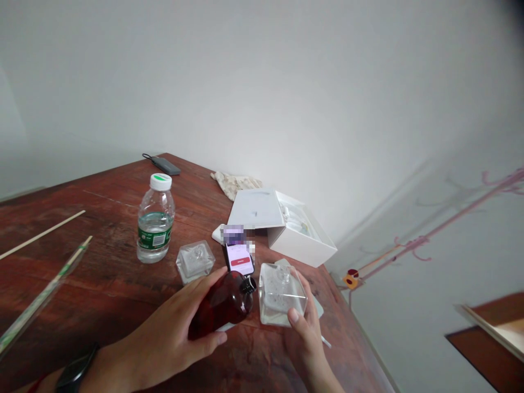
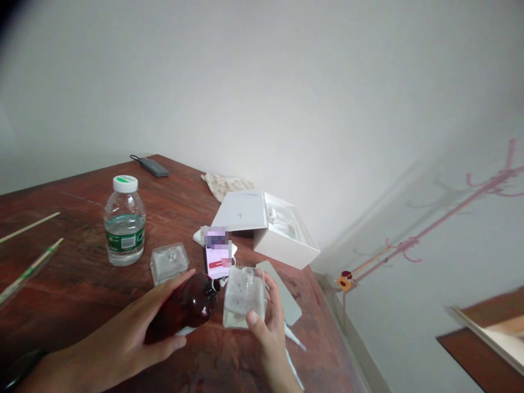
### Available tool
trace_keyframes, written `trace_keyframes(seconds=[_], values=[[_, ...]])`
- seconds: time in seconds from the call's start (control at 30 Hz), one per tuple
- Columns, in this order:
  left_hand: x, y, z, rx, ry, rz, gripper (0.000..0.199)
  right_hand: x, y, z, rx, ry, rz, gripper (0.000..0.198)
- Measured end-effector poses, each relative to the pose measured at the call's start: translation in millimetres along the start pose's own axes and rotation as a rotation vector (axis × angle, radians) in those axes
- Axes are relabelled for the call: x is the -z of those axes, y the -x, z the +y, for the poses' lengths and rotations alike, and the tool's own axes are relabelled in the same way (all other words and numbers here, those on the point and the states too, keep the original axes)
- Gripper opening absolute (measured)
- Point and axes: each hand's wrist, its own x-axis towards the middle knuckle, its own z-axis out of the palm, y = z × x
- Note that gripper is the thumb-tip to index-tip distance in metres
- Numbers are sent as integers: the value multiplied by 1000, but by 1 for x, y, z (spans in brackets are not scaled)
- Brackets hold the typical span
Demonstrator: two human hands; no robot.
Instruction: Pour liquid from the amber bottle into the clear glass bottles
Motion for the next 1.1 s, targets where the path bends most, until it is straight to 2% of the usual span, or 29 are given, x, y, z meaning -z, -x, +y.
trace_keyframes(seconds=[0.33,0.47,0.73,0.9,1.1], values=[[3,-1,0,16,4,-2,85,2,0,2,-7,-3,-3,85],[3,0,-1,8,3,-11,86,0,2,-3,-20,-11,-61,87],[2,-2,-1,2,10,-6,89,-12,5,-11,-21,-57,-77,83],[3,0,1,9,12,0,87,-14,4,-15,-68,-68,-143,75],[2,-1,-3,-5,-5,-5,90,-16,4,-15,-43,-110,-115,80]])
